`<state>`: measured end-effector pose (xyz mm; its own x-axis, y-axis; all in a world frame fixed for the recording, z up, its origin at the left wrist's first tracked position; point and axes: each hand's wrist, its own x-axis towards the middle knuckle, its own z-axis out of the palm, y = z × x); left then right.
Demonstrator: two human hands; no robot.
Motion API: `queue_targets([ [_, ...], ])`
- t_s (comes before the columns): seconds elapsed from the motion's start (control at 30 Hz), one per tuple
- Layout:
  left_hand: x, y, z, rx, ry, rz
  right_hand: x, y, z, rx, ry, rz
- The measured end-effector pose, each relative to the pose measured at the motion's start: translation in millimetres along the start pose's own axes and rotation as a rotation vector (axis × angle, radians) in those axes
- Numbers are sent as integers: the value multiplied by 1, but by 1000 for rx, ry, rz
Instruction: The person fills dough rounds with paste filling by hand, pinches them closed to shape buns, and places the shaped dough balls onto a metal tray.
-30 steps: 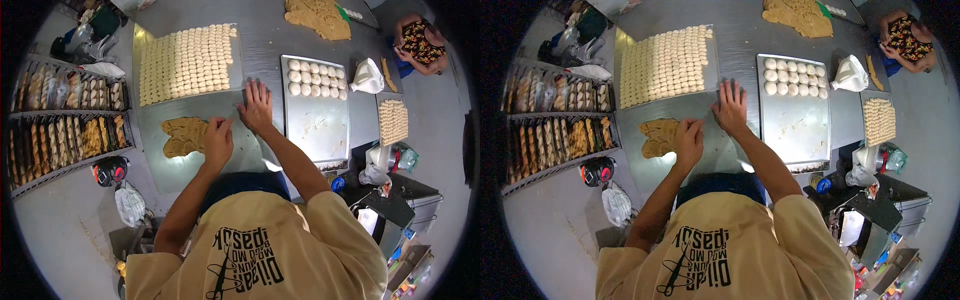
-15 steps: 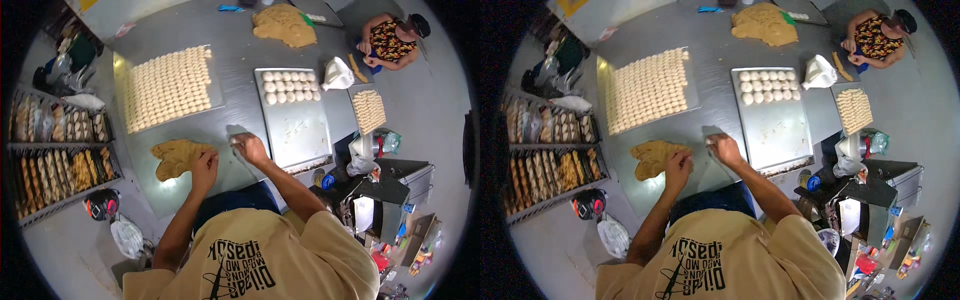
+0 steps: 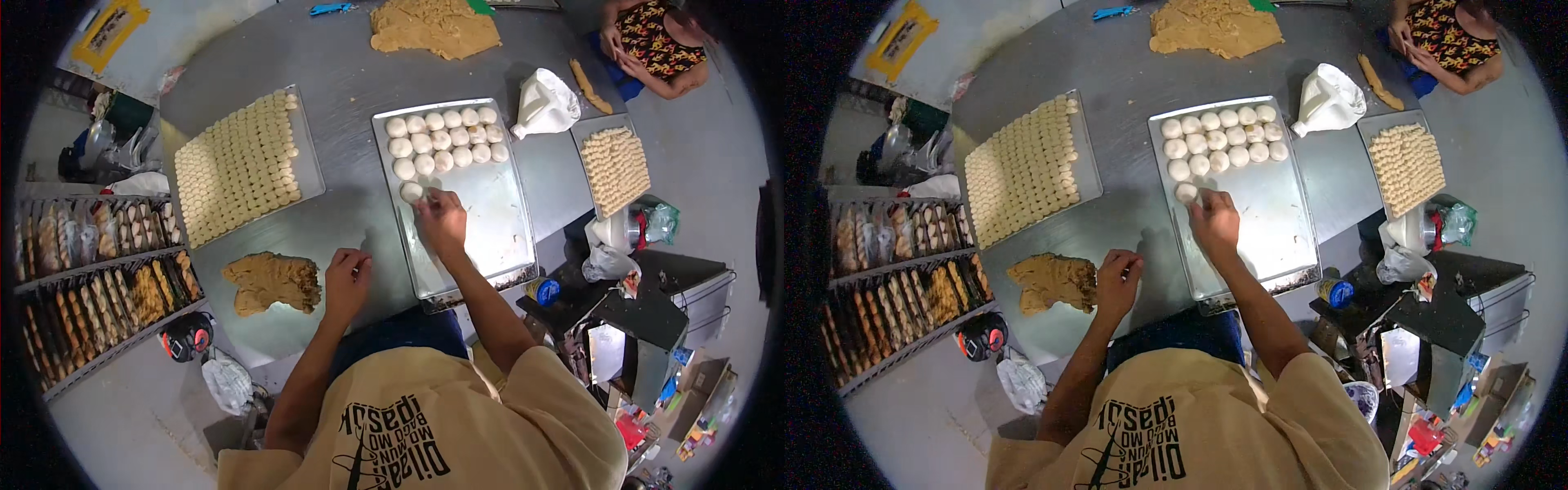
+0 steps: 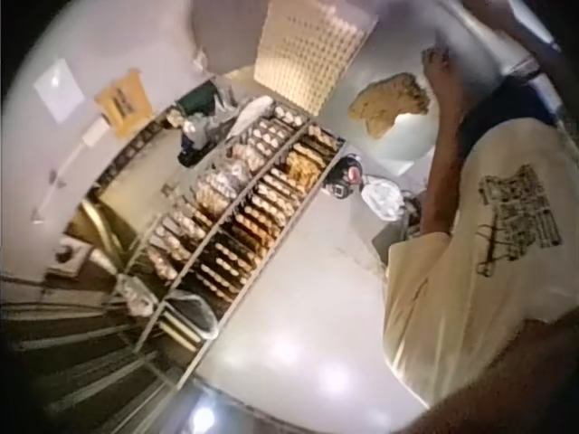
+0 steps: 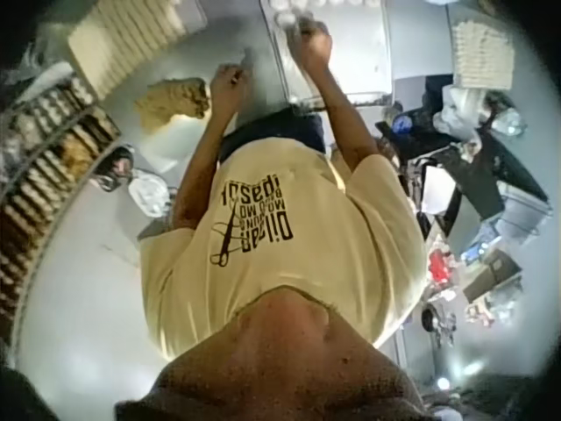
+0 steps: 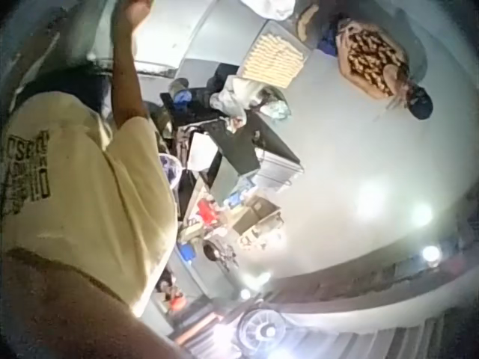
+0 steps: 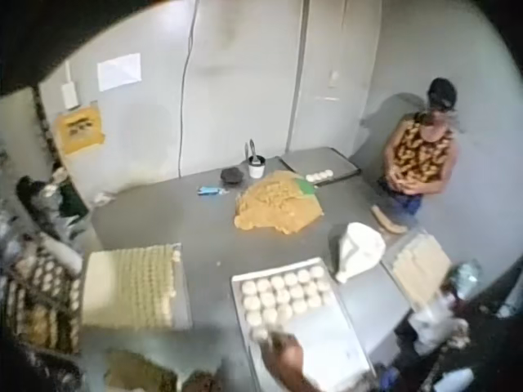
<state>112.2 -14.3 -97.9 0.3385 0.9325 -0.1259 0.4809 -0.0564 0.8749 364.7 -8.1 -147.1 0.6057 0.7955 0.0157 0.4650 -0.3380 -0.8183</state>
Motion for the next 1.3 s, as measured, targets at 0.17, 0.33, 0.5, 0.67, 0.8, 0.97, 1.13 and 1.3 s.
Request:
queue_targets([
  [0.17,-6,-2,8,38,-13,-65,22,8,8,9,-94,39],
  [0.33,-19,-11,-2,25,-23,-96,32,14,22,76,-83,-38],
  [0.5,-33,-26,-37,86,-46,-62,24,-16,37,-207,5,-50],
  [0.67,-40,-38,-92,43,-1,-40,16,-89,123,-121,-181,-519],
  [0.8,-53,-52,-151,-10,59,-184,2,-141,206,-278,-370,-613],
  [0.97,-67,-73,-196,-29,190,-219,2,-140,239,-473,-285,-718],
  [1.13,-65,-103,-208,-105,225,-346,-17,-167,205,-141,-349,-472],
  [1.3,3,-45,-211,-1154,27,-559,-68,-222,118,243,-508,-525],
])
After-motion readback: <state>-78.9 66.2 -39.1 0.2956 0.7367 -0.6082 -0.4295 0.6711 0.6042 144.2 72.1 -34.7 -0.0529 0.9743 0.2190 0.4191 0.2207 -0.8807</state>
